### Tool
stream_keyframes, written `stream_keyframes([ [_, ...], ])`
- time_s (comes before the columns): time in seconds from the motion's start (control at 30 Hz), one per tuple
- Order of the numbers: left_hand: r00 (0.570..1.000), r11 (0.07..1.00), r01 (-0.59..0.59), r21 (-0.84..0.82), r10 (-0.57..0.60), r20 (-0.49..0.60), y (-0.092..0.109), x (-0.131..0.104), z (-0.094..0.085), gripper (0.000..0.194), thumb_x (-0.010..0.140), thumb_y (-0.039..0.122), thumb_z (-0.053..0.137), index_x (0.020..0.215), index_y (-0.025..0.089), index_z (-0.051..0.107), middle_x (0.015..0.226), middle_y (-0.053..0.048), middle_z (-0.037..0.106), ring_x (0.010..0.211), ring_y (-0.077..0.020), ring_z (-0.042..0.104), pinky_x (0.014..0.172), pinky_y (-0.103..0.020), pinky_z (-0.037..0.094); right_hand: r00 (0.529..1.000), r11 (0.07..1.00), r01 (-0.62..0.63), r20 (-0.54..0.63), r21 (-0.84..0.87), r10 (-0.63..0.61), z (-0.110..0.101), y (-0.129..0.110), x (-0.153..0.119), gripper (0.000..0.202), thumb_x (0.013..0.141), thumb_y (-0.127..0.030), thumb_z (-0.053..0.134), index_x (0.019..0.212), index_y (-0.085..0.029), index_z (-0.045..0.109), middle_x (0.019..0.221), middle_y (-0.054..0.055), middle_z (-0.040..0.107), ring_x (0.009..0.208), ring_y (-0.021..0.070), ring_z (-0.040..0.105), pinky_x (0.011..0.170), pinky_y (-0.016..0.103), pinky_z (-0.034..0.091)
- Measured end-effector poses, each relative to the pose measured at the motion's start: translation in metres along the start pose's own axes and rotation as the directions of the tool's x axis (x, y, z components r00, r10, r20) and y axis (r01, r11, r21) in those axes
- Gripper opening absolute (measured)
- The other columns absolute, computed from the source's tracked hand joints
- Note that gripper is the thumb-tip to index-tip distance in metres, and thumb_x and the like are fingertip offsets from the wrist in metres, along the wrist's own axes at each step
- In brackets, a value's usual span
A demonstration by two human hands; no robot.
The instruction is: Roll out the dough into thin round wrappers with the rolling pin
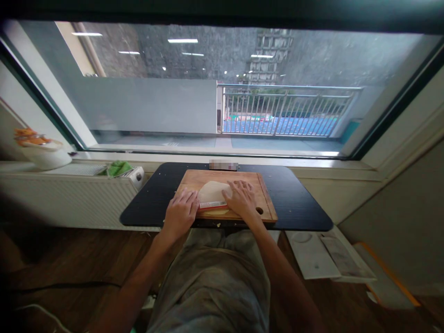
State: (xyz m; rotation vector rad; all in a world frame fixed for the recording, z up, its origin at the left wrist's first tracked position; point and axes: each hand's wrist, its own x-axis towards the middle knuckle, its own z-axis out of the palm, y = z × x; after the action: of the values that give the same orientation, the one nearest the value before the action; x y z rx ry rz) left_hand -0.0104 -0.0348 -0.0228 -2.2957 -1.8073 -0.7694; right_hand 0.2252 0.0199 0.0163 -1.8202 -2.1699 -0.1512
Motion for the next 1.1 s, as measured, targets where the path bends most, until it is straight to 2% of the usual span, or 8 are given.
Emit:
stream_keyframes([
  [0.23,0.998,0.997,0.012,0.073,-0.016,0.060,-0.016,0.051,0.008,0.053,0.112,0.035,0.035,0.152,0.018,0.065,0.161,-0.012,0.062,0.158,-0.0320,0.048,0.125,-0.049,0.042,0.998,0.999,0.019,-0.067,-0.048,-0.022,0.005,-0.003,-0.016,0.050,0.113,-0.049,0.043,0.152,-0.026,0.064,0.148,0.012,0.069,0.141,0.0313,0.055,0.124,0.049,0.033],
  [0.4,0.993,0.998,0.042,0.048,-0.047,0.107,-0.020,0.079,0.014,0.052,0.109,0.032,0.039,0.155,0.020,0.063,0.159,-0.013,0.064,0.157,-0.0310,0.049,0.126,-0.052,0.042,0.995,0.997,0.056,-0.080,-0.052,-0.060,0.006,-0.006,-0.025,0.049,0.114,-0.045,0.041,0.153,-0.024,0.063,0.149,0.013,0.068,0.143,0.0321,0.053,0.125,0.052,0.032],
  [0.5,0.997,1.000,0.015,0.004,-0.016,0.071,-0.023,0.077,0.018,0.051,0.108,0.031,0.042,0.153,0.021,0.065,0.156,-0.014,0.066,0.154,-0.0331,0.052,0.125,-0.056,0.043,0.996,0.999,0.049,-0.072,-0.021,-0.051,0.004,-0.007,-0.025,0.047,0.114,-0.045,0.043,0.151,-0.025,0.064,0.149,0.014,0.068,0.141,0.0318,0.055,0.124,0.052,0.033],
  [0.63,1.000,0.998,-0.022,-0.063,0.021,-0.009,-0.029,0.059,0.022,0.049,0.109,0.035,0.041,0.146,0.019,0.069,0.152,-0.015,0.069,0.151,-0.0367,0.054,0.121,-0.058,0.046,0.995,0.997,0.076,-0.069,0.020,-0.075,0.000,-0.006,-0.024,0.046,0.113,-0.046,0.047,0.151,-0.027,0.065,0.146,0.013,0.070,0.139,0.0309,0.056,0.126,0.052,0.033],
  [0.8,0.998,0.973,-0.016,-0.230,0.003,-0.057,-0.040,0.047,0.024,0.043,0.107,0.037,0.045,0.133,0.019,0.074,0.136,-0.014,0.077,0.136,-0.0320,0.065,0.120,-0.052,0.049,0.960,0.957,0.280,-0.049,0.077,-0.277,-0.007,0.002,-0.027,0.044,0.113,-0.047,0.051,0.150,-0.029,0.067,0.155,0.010,0.065,0.148,0.0293,0.050,0.130,0.051,0.028],
  [0.93,0.996,0.871,0.042,-0.489,-0.073,-0.046,-0.050,0.049,0.025,0.042,0.105,0.041,0.050,0.131,0.018,0.073,0.126,-0.014,0.080,0.119,-0.0285,0.075,0.111,-0.047,0.057,0.922,0.909,0.386,-0.043,0.155,-0.384,-0.007,0.012,-0.028,0.042,0.108,-0.056,0.064,0.139,-0.030,0.076,0.151,0.008,0.068,0.144,0.0284,0.053,0.127,0.048,0.031],
  [1.03,0.995,0.753,0.069,-0.655,-0.099,-0.009,-0.058,0.048,0.026,0.046,0.104,0.045,0.053,0.140,0.020,0.067,0.131,-0.013,0.078,0.119,-0.0264,0.076,0.107,-0.044,0.060,0.928,0.906,0.371,-0.055,0.202,-0.368,-0.004,0.014,-0.022,0.036,0.109,-0.052,0.064,0.132,-0.030,0.079,0.141,0.007,0.074,0.136,0.0262,0.058,0.121,0.044,0.035],
  [1.1,0.994,0.705,0.078,-0.705,-0.113,-0.003,-0.062,0.046,0.027,0.049,0.104,0.048,0.055,0.143,0.020,0.064,0.135,-0.014,0.076,0.121,-0.0262,0.075,0.107,-0.044,0.060,0.948,0.927,0.319,-0.060,0.198,-0.313,0.000,0.012,-0.015,0.032,0.111,-0.046,0.061,0.130,-0.029,0.080,0.136,0.007,0.077,0.131,0.0252,0.061,0.117,0.042,0.038],
])
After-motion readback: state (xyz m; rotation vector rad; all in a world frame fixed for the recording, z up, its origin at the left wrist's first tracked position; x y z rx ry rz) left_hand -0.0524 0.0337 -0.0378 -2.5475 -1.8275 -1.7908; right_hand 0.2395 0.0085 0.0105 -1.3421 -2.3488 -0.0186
